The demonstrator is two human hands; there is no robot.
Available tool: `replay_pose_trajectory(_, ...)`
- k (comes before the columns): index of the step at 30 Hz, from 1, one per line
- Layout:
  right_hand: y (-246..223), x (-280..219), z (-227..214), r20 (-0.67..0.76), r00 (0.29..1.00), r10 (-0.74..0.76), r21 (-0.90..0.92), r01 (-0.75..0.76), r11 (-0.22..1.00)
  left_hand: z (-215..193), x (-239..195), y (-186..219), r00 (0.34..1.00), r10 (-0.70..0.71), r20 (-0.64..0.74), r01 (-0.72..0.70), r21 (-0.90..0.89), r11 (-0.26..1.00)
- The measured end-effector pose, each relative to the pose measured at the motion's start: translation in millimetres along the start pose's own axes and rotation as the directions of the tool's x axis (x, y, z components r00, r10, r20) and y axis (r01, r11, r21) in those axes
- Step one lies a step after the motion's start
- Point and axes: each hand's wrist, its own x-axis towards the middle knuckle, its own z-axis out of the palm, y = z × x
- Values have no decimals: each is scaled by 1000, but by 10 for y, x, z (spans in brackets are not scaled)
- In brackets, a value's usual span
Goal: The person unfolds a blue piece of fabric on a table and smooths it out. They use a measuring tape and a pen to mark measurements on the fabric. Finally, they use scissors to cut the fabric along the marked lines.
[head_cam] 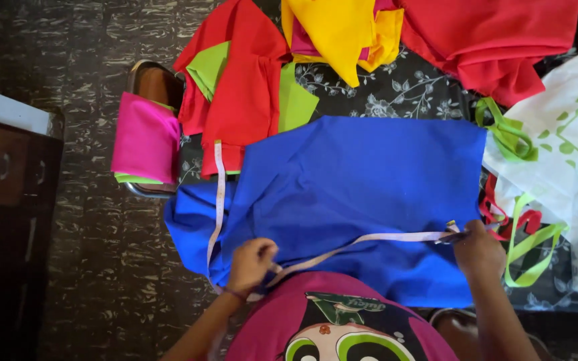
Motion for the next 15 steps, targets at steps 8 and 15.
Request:
replay_pose_trajectory(8,652,-552,500,-137,965,225,341,-168,925,97,-719,-1820,628,-68,-775,193,71,979)
replay_pose_trajectory(15,681,-1220,878,126,901,415,281,-433,856,318,-828,-2500,961,-250,-117,268,179,947)
